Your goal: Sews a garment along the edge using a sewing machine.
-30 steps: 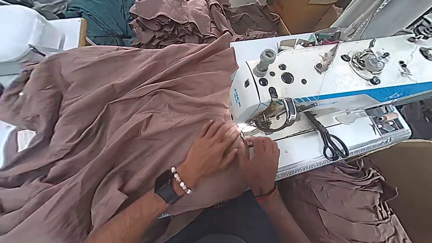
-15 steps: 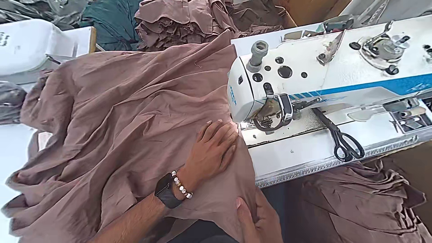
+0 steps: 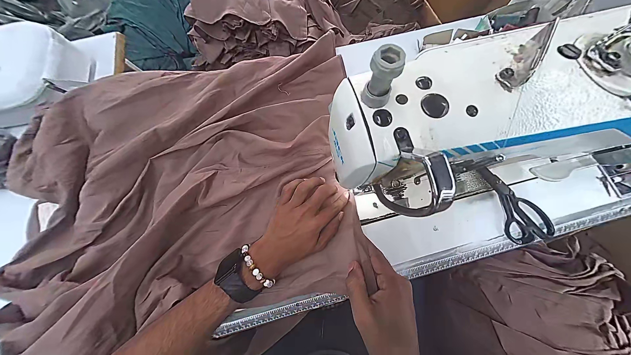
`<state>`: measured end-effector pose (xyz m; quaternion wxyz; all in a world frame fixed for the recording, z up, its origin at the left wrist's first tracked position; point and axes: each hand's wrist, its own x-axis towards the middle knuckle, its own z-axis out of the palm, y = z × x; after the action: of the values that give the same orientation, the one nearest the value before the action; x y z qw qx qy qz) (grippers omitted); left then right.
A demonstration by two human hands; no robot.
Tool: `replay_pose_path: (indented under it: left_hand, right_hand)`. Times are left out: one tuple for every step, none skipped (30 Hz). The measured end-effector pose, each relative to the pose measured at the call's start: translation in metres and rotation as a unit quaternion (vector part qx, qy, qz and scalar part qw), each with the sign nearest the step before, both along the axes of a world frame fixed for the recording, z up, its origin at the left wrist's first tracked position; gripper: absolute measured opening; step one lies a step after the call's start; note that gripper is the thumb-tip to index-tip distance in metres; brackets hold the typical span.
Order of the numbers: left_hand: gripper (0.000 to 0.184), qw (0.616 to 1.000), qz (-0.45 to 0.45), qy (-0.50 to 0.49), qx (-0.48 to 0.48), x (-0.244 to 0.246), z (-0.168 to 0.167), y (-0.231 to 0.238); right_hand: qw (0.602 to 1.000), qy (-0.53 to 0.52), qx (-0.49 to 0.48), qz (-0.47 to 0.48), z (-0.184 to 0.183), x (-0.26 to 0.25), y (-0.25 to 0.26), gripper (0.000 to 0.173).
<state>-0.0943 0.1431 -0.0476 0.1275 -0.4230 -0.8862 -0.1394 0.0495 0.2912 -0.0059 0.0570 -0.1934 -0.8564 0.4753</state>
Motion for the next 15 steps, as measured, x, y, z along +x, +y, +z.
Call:
replay_pose_path:
  left_hand:
    - [0.036,1.0,-0.003,0.007,0.001,-0.001,0.0,0.0]
    - [0.035,1.0,-0.005,0.014,0.0,-0.003,0.0,0.0]
    - [0.035,1.0,-0.008,0.02,-0.001,-0.004,0.001,0.0]
    - [0.034,1.0,-0.011,0.024,-0.001,-0.004,0.001,0.0]
    - [0.033,0.999,-0.016,0.029,-0.001,-0.006,0.002,0.0]
    - [0.033,0.999,-0.02,0.032,0.0,-0.007,0.003,0.0]
    - [0.032,0.999,-0.026,0.031,0.002,-0.007,0.003,0.0]
    - [0.031,0.999,-0.03,0.032,0.007,-0.008,0.004,0.0]
    - [0.03,0.999,-0.034,0.034,0.01,-0.01,0.004,0.0]
    - [0.029,0.998,-0.04,0.036,0.013,-0.012,0.003,0.0]
    - [0.029,0.998,-0.048,0.038,0.013,-0.014,0.003,0.0]
    - [0.029,0.997,-0.057,0.042,0.014,-0.017,0.004,-0.001]
    - [0.028,0.997,-0.068,0.044,0.013,-0.021,0.004,-0.001]
    - [0.028,0.995,-0.083,0.046,0.011,-0.025,0.005,-0.003]
    - [0.028,0.994,-0.098,0.049,0.01,-0.028,0.005,-0.004]
  right_hand:
    - [1.0,0.001,0.012,0.0,-0.002,-0.003,0.001,0.048]
    - [1.0,0.003,0.027,-0.001,-0.003,-0.006,0.001,0.048]
    - [0.999,0.007,0.042,-0.002,-0.005,-0.009,0.001,0.047]
    - [0.998,0.01,0.057,-0.003,-0.007,-0.012,0.002,0.047]
    - [0.998,0.012,0.069,-0.004,-0.008,-0.016,0.002,0.047]
    - [0.997,0.013,0.079,-0.006,-0.01,-0.019,0.002,0.047]
    - [0.996,0.012,0.086,-0.007,-0.011,-0.021,0.002,0.046]
    - [0.996,0.013,0.091,-0.009,-0.013,-0.025,0.003,0.045]
    - [0.995,0.016,0.095,-0.01,-0.015,-0.029,0.003,0.045]
    - [0.995,0.017,0.098,-0.012,-0.017,-0.033,0.003,0.044]
    - [0.994,0.017,0.103,-0.013,-0.017,-0.037,0.003,0.043]
    - [0.993,0.019,0.112,-0.015,-0.018,-0.042,0.003,0.043]
    - [0.992,0.02,0.122,-0.018,-0.019,-0.048,0.002,0.042]
    - [0.991,0.019,0.13,-0.022,-0.02,-0.052,0.001,0.041]
    - [0.99,0.02,0.141,-0.025,-0.021,-0.057,0.0,0.039]
